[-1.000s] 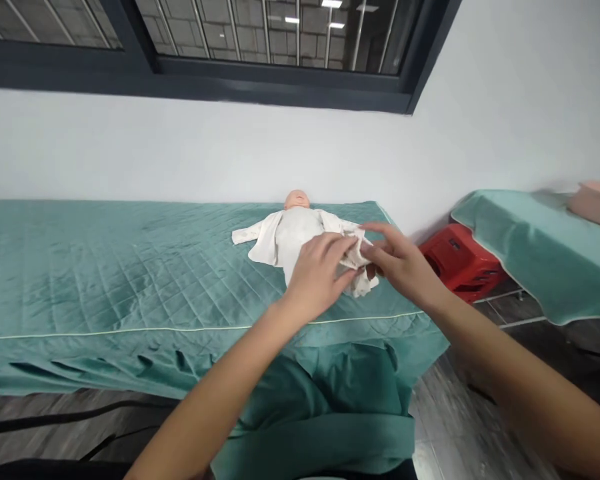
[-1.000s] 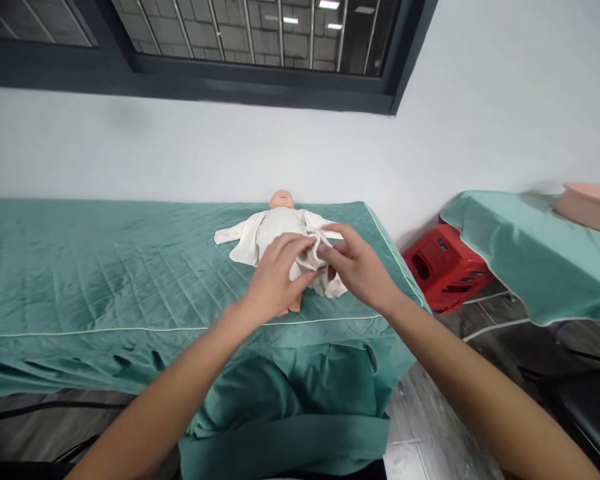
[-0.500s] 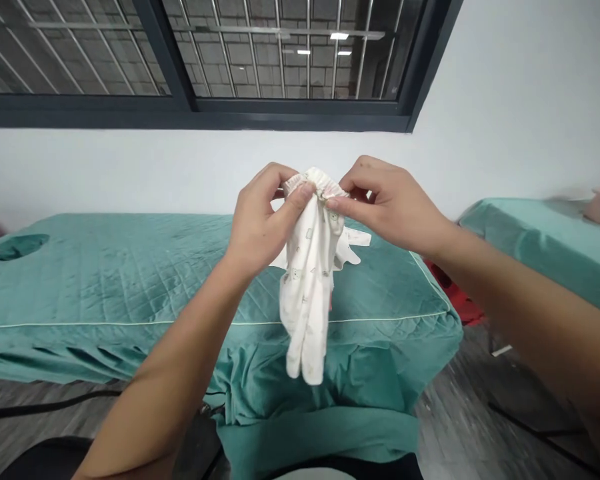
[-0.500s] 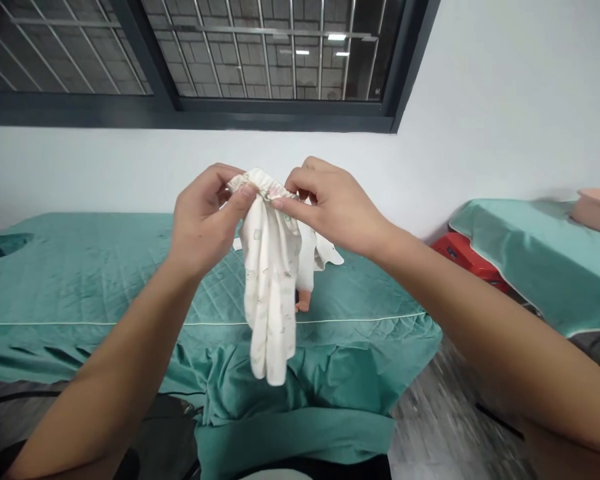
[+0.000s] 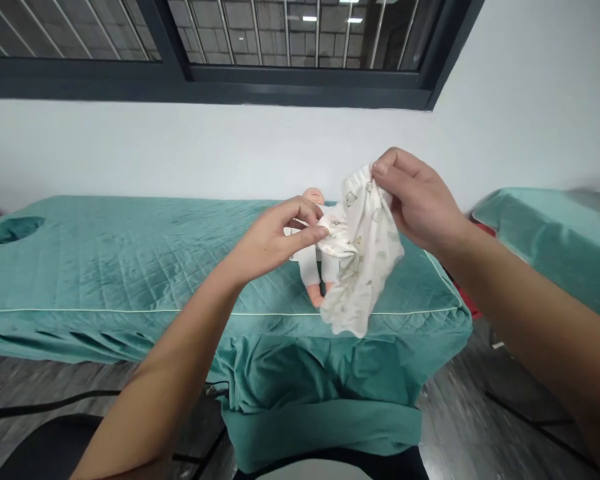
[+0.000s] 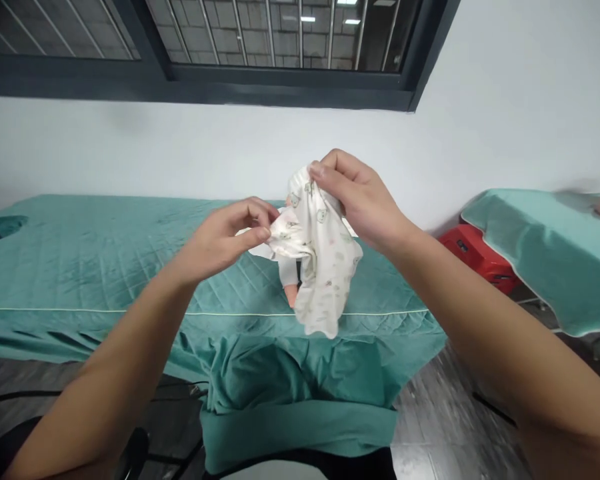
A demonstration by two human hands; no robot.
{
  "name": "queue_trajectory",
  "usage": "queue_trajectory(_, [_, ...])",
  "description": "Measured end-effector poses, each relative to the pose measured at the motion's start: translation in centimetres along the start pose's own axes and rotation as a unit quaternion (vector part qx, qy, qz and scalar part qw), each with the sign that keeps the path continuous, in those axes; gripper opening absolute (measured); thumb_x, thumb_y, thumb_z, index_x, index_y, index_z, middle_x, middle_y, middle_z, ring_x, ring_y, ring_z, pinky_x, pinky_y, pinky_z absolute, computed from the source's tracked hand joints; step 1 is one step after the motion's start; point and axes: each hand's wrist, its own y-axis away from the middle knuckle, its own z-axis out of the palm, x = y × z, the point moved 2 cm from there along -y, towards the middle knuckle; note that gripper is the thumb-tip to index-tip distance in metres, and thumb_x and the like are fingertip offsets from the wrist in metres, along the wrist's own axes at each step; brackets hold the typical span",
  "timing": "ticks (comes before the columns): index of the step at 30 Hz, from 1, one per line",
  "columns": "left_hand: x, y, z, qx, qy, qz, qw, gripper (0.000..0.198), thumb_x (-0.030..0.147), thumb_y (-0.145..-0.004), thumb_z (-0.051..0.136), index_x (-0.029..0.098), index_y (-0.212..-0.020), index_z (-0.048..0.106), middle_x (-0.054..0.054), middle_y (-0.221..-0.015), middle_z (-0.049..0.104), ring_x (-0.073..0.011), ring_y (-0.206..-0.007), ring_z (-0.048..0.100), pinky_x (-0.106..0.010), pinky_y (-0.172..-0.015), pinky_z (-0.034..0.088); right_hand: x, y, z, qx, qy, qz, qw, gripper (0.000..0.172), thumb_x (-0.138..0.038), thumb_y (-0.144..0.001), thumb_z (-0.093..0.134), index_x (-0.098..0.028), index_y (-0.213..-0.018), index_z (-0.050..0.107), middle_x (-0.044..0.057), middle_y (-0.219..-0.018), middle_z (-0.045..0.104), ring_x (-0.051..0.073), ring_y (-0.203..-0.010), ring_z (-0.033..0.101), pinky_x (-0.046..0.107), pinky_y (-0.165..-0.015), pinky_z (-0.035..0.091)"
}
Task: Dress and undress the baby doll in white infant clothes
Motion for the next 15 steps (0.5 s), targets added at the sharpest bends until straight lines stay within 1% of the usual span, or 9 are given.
queue_trajectory(2, [-0.3, -0.3, 1.0, 0.051, 0.032, 0.011, 0.998, 0.041, 0.048, -0.081, 0.073, 0.023, -0.110, 0.061, -0.008, -0.116, 0.065, -0.0211, -0.108, 0.062, -0.033, -0.091, 0.049, 0.2, -0.2, 0.5, -0.026, -0.016, 0.010, 1.000, 0.031, -0.045, -0.091, 0.065, -0.022, -0.076, 0.052, -0.004, -0.069, 0.049, 0.010, -0.060, 0.045, 0.026, -0.058, 0.037])
queue_trajectory(3, [-0.4, -0.4, 1.4, 0.069, 0.039, 0.013, 0.997, 0.046, 0.047, -0.080, 0.075, 0.024, -0.116, 0.059, -0.007, -0.118, 0.065, -0.0214, -0.110, 0.061, -0.034, -0.092, 0.049, 0.3, -0.3, 0.8, -0.038, -0.020, 0.017, 0.999, 0.031, -0.047, -0.090, 0.066, -0.023, -0.077, 0.052, -0.003, -0.071, 0.050, 0.010, -0.061, 0.046, 0.026, -0.058, 0.037])
queue_trajectory(4, [-0.5, -0.6, 1.8, 0.075, 0.041, 0.011, 0.996, 0.047, 0.046, -0.080, 0.075, 0.024, -0.118, 0.059, -0.007, -0.118, 0.065, -0.0215, -0.109, 0.062, -0.034, -0.092, 0.049, 0.3, -0.4, 0.9, -0.045, -0.023, 0.022, 0.998, 0.032, -0.049, -0.090, 0.066, -0.023, -0.077, 0.052, -0.003, -0.072, 0.050, 0.011, -0.062, 0.047, 0.026, -0.059, 0.038])
queue_trajectory(6, [-0.7, -0.8, 2.0, 0.060, 0.035, -0.007, 0.998, 0.038, 0.046, -0.082, 0.073, 0.022, -0.111, 0.065, -0.006, -0.110, 0.068, -0.0212, -0.102, 0.064, -0.034, -0.089, 0.050, 0.5, -0.6, 0.9, -0.042, -0.032, 0.021, 0.998, 0.034, -0.050, -0.088, 0.067, -0.023, -0.077, 0.051, -0.003, -0.073, 0.050, 0.011, -0.064, 0.048, 0.026, -0.060, 0.039])
queue_trajectory(8, [-0.9, -0.9, 1.2, 0.063, 0.022, -0.024, 0.997, 0.029, 0.046, -0.084, 0.070, 0.020, -0.097, 0.069, -0.005, -0.099, 0.071, -0.0203, -0.094, 0.065, -0.033, -0.084, 0.051, 0.7, -0.6, 0.3, -0.028, -0.048, 0.015, 0.998, 0.033, -0.047, -0.088, 0.068, -0.022, -0.074, 0.050, -0.003, -0.071, 0.047, 0.011, -0.063, 0.046, 0.025, -0.059, 0.038])
queue_trajectory(9, [-0.9, -0.8, 0.5, 0.087, 0.013, -0.028, 0.996, 0.028, 0.046, -0.084, 0.070, 0.020, -0.093, 0.070, -0.005, -0.095, 0.071, -0.0200, -0.092, 0.065, -0.033, -0.083, 0.051, 0.9, -0.6, -0.2, -0.020, -0.053, 0.014, 0.998, 0.033, -0.045, -0.089, 0.068, -0.022, -0.073, 0.049, -0.003, -0.070, 0.046, 0.010, -0.062, 0.045, 0.024, -0.058, 0.038])
queue_trajectory(11, [-0.9, -0.5, -1.2, 0.162, -0.001, -0.023, 0.986, 0.027, 0.047, -0.085, 0.069, 0.020, -0.091, 0.071, -0.004, -0.093, 0.071, -0.0197, -0.091, 0.065, -0.033, -0.082, 0.051, 1.6, -0.4, -1.2, -0.014, -0.037, 0.022, 0.999, 0.034, -0.043, -0.088, 0.068, -0.022, -0.071, 0.049, -0.004, -0.067, 0.044, 0.010, -0.060, 0.042, 0.024, -0.056, 0.035])
queue_trajectory(13, [-1.1, -0.2, -2.5, 0.219, -0.002, -0.005, 0.976, 0.027, 0.047, -0.086, 0.069, 0.023, -0.096, 0.069, -0.004, -0.091, 0.069, -0.0190, -0.090, 0.064, -0.032, -0.079, 0.052, 2.6, -0.2, -1.7, -0.048, 0.015, 0.050, 0.997, 0.034, -0.045, -0.085, 0.073, -0.022, -0.073, 0.051, -0.004, -0.067, 0.048, 0.010, -0.060, 0.043, 0.024, -0.055, 0.035])
queue_trajectory(15, [-1.5, 0.0, -2.8, 0.229, 0.009, 0.002, 0.973, 0.028, 0.049, -0.088, 0.066, 0.026, -0.103, 0.067, -0.003, -0.086, 0.065, -0.0183, -0.085, 0.064, -0.032, -0.073, 0.051, 3.9, 0.2, -1.4, -0.116, 0.061, 0.090, 0.987, 0.035, -0.048, -0.079, 0.079, -0.022, -0.081, 0.056, -0.003, -0.074, 0.056, 0.012, -0.065, 0.048, 0.025, -0.056, 0.037])
